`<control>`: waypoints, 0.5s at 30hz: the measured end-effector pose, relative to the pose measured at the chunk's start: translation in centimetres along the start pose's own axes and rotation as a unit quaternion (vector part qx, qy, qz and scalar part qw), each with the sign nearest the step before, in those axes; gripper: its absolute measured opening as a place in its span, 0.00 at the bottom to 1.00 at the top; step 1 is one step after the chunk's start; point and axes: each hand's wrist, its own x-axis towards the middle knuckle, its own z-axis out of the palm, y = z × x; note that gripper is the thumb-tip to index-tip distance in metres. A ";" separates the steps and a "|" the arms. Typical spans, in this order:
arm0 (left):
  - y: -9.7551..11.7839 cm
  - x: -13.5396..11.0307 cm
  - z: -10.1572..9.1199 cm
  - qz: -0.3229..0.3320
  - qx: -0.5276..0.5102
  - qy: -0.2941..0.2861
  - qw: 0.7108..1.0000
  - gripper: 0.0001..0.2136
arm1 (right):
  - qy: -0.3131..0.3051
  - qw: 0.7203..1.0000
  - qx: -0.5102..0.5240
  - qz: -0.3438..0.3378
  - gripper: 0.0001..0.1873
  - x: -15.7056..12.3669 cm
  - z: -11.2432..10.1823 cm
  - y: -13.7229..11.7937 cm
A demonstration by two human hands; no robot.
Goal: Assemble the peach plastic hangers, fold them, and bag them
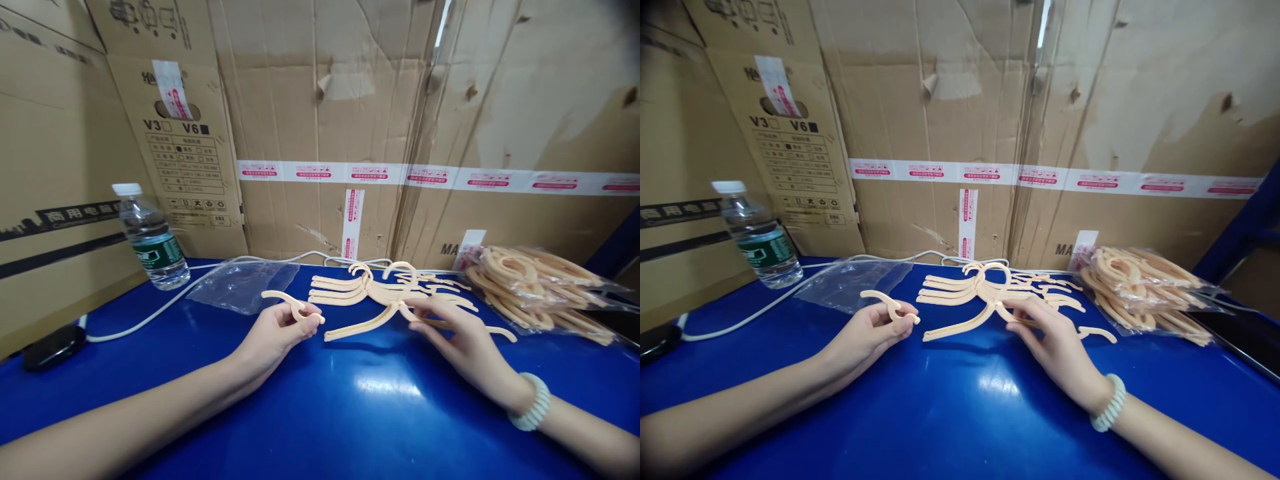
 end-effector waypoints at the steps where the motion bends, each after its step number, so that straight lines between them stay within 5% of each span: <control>1: 0.0 -0.1 0.0 -0.005 -0.009 -0.002 1.000 0.15 | 0.011 1.000 -0.001 -0.011 0.09 -0.1 -0.1 0.0; 15: 0.2 -1.0 0.2 -0.068 -0.078 -0.061 0.993 0.10 | 0.081 0.996 -0.013 -0.047 0.05 -0.7 -0.4 -0.2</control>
